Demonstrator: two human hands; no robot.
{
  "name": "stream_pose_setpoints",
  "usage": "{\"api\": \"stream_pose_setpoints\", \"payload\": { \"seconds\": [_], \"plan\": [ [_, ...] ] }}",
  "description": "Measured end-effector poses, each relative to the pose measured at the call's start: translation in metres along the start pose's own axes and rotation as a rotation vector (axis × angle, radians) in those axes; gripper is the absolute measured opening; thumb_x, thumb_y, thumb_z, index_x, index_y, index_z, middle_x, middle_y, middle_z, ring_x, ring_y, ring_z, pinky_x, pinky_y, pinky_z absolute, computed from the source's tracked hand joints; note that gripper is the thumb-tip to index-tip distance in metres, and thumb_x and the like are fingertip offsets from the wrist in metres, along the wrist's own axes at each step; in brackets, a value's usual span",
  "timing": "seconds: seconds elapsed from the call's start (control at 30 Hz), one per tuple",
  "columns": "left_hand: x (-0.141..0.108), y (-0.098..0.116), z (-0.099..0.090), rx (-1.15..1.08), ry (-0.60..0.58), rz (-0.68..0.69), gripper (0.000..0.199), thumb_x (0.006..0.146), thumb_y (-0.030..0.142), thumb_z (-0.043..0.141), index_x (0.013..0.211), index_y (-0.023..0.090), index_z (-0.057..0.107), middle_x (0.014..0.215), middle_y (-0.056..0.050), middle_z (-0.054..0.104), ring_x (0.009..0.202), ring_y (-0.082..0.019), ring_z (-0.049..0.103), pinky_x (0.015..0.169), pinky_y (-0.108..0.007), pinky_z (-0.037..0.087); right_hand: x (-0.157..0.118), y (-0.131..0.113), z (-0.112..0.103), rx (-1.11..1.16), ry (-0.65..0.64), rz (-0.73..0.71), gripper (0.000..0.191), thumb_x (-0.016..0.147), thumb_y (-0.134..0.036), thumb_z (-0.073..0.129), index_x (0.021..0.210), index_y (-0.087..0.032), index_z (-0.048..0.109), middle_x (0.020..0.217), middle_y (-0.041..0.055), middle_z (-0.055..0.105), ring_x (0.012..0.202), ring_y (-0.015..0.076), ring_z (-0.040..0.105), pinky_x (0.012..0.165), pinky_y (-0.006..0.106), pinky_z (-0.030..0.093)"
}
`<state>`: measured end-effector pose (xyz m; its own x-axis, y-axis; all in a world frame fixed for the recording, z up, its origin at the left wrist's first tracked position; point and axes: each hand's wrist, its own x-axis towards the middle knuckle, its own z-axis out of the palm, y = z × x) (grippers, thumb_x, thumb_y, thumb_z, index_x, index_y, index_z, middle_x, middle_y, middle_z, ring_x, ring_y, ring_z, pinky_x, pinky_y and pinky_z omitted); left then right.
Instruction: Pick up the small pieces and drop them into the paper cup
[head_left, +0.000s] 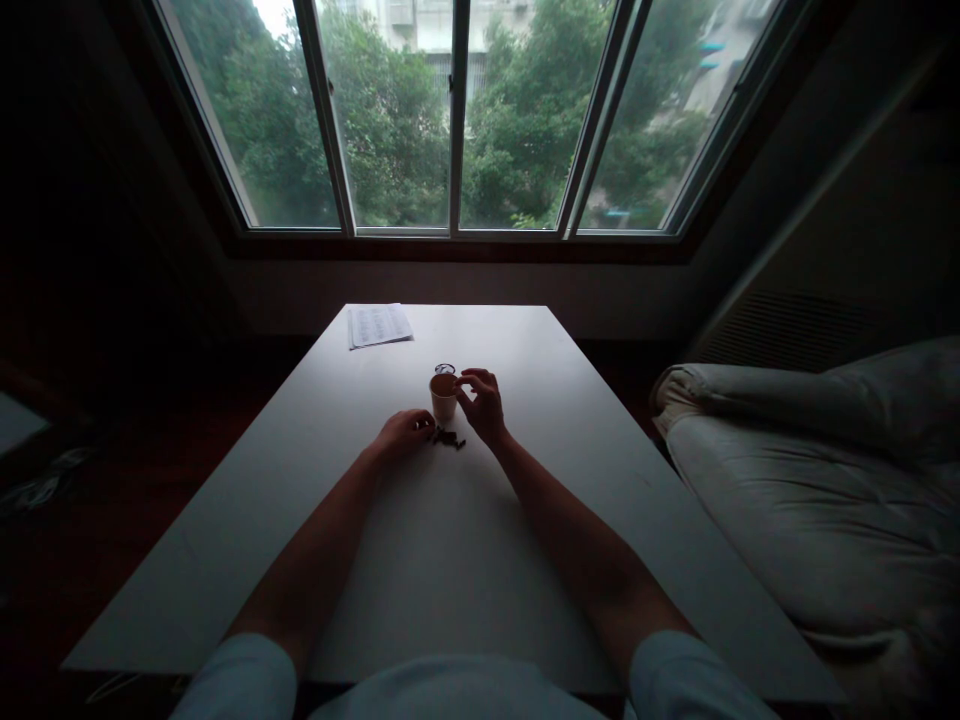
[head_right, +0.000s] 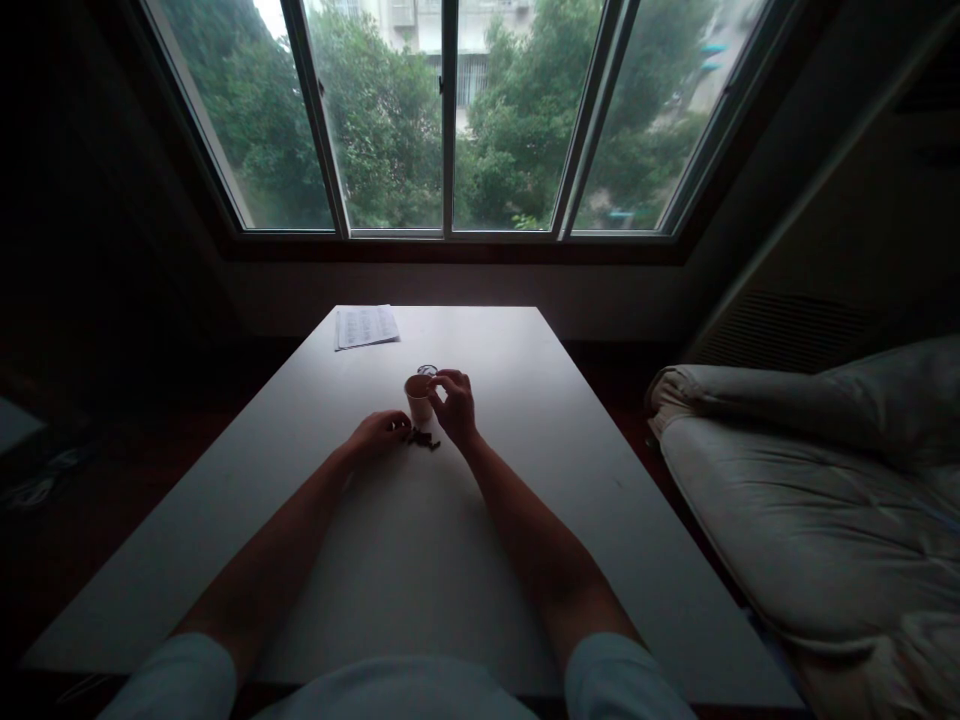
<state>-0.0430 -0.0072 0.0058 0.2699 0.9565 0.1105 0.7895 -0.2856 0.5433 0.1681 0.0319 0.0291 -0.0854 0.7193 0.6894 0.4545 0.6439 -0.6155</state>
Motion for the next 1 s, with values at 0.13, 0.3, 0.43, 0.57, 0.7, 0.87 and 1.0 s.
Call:
{"api": "stream_pose_setpoints", "payload": {
  "seconds": [0.13,0.3,0.43,0.57,0.7,0.87,1.0],
  "plan": [
    [0.000,0.001,0.001,0.008,-0.002,0.017,0.022,0.086,0.035,0.058,0.099,0.024,0.073,0.088,-0.002,0.070,0.075,-0.015,0.059,0.067,-0.024,0.041,-0.003,-0.006,0.007,-0.034,0.010,0.006,0.010,0.088,-0.024,0.062,0.092,-0.023,0.070,0.118,0.0091,0.060,0.112,0.0257,0.050,0.096,0.043,0.047],
    [0.000,0.004,0.000,0.025,-0.013,-0.006,0.022,0.085,0.031,0.060,0.102,0.024,0.073,0.090,-0.003,0.070,0.078,-0.015,0.061,0.069,-0.024,0.042,-0.004,-0.003,0.010,-0.047,0.012,0.033,0.010,0.086,-0.024,0.063,0.093,-0.022,0.070,0.116,0.0094,0.061,0.111,0.0261,0.050,0.098,0.043,0.044],
    [0.001,0.005,0.000,0.042,0.023,-0.034,0.024,0.086,0.031,0.060,0.106,0.025,0.072,0.088,-0.002,0.070,0.076,-0.015,0.060,0.070,-0.025,0.043,-0.005,0.000,0.012,-0.037,0.015,0.040,0.010,0.086,-0.026,0.064,0.092,-0.022,0.071,0.114,0.0091,0.062,0.110,0.0255,0.051,0.099,0.043,0.043],
    [0.001,0.004,0.000,0.105,0.074,-0.042,0.019,0.084,0.029,0.062,0.100,0.025,0.071,0.089,-0.003,0.070,0.077,-0.015,0.059,0.069,-0.025,0.041,-0.004,0.002,0.012,-0.013,0.002,0.051,0.012,0.087,-0.028,0.063,0.092,-0.022,0.071,0.112,0.0091,0.062,0.108,0.0249,0.053,0.096,0.042,0.045],
    [-0.001,0.003,0.001,0.115,0.087,-0.015,0.015,0.086,0.029,0.061,0.095,0.025,0.071,0.092,-0.003,0.069,0.078,-0.015,0.059,0.069,-0.025,0.041,0.003,0.006,0.004,0.043,-0.006,0.083,0.019,0.090,-0.031,0.055,0.095,-0.019,0.070,0.110,0.0099,0.062,0.099,0.0221,0.058,0.078,0.033,0.050],
    [-0.001,0.000,0.002,0.117,0.080,-0.024,0.015,0.086,0.030,0.060,0.094,0.025,0.072,0.091,-0.003,0.069,0.078,-0.015,0.060,0.069,-0.025,0.042,0.010,0.022,-0.016,-0.010,-0.164,0.134,0.024,0.090,-0.036,0.052,0.089,-0.017,0.067,0.082,0.0041,0.064,0.073,0.0158,0.055,0.068,0.028,0.043],
    [-0.001,-0.002,0.002,0.109,0.090,-0.005,0.016,0.087,0.032,0.059,0.095,0.026,0.072,0.091,-0.003,0.069,0.078,-0.015,0.060,0.070,-0.025,0.042,0.002,0.034,-0.031,-0.007,-0.678,0.144,0.029,0.084,-0.045,0.061,0.090,-0.018,0.068,0.070,-0.0012,0.059,0.063,0.0122,0.049,0.060,0.024,0.035]
  ]
}}
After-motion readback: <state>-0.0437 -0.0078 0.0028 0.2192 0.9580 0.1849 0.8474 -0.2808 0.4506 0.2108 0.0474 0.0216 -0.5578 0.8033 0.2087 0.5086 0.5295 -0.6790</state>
